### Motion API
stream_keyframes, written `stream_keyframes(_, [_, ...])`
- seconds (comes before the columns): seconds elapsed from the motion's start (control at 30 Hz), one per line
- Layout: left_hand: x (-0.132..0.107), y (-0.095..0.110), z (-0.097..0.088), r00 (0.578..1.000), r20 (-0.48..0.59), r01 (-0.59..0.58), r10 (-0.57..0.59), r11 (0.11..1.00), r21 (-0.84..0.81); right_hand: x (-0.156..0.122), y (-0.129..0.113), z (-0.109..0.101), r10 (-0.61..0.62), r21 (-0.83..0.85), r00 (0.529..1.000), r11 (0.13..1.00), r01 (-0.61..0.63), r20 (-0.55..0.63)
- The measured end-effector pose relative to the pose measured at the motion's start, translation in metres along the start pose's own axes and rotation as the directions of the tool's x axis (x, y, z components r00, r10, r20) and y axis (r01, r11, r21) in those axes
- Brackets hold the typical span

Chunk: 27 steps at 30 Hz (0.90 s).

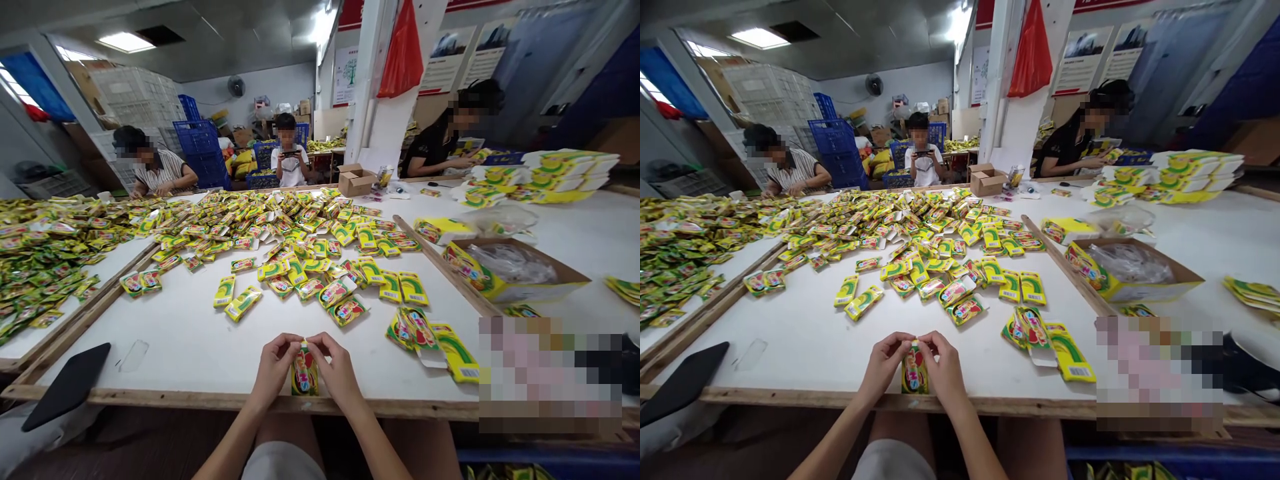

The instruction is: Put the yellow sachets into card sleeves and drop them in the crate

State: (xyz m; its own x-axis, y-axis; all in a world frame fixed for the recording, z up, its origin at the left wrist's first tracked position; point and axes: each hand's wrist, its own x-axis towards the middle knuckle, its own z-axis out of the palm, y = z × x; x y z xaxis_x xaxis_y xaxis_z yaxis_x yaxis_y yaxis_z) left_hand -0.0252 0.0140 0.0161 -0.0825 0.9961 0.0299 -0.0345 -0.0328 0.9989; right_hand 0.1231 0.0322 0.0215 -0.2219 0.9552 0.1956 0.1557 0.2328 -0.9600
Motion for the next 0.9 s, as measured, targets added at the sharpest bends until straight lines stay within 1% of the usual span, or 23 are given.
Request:
stream_keyframes(0.1, [0.003, 0.0, 0.0, 1.0, 0.009, 0.026, -0.026, 1.0, -0.004, -0.003, 0.001, 0.001, 0.034, 0.051, 0.999, 0.998, -0.035, 0.006])
stream_keyframes(0.23, [0.009, 0.004, 0.004, 0.999, -0.047, 0.028, -0.025, 0.997, 0.074, -0.003, 0.001, 0.003, 0.071, 0.053, 0.997, 0.996, -0.071, 0.0])
stream_keyframes(0.33, [0.008, 0.003, 0.004, 0.998, -0.055, 0.03, -0.025, 0.995, 0.092, -0.002, 0.003, 0.003, 0.078, 0.065, 0.997, 0.995, -0.078, 0.006])
stream_keyframes(0.53, [0.004, -0.002, 0.002, 0.999, -0.028, 0.027, -0.026, 0.999, 0.039, 0.0, 0.008, 0.002, 0.053, 0.073, 0.999, 0.996, -0.053, 0.01])
stream_keyframes(0.67, [0.01, -0.002, 0.007, 0.995, -0.083, 0.051, -0.046, 0.997, 0.064, -0.002, 0.009, 0.002, 0.06, 0.074, 0.998, 0.995, -0.06, 0.006])
stream_keyframes(0.73, [0.011, -0.001, 0.009, 0.994, -0.11, 0.038, -0.029, 0.996, 0.085, -0.003, 0.011, 0.002, 0.067, 0.075, 0.998, 0.995, -0.067, 0.001])
stream_keyframes(0.8, [0.01, -0.001, 0.011, 0.993, -0.114, 0.024, -0.014, 0.996, 0.089, -0.003, 0.012, 0.002, 0.073, 0.081, 0.997, 0.994, -0.073, -0.004])
stream_keyframes(0.9, [0.005, 0.0, 0.011, 0.995, -0.095, 0.027, -0.026, 1.0, 0.005, -0.005, 0.013, 0.004, 0.081, 0.083, 0.996, 0.993, -0.078, -0.029])
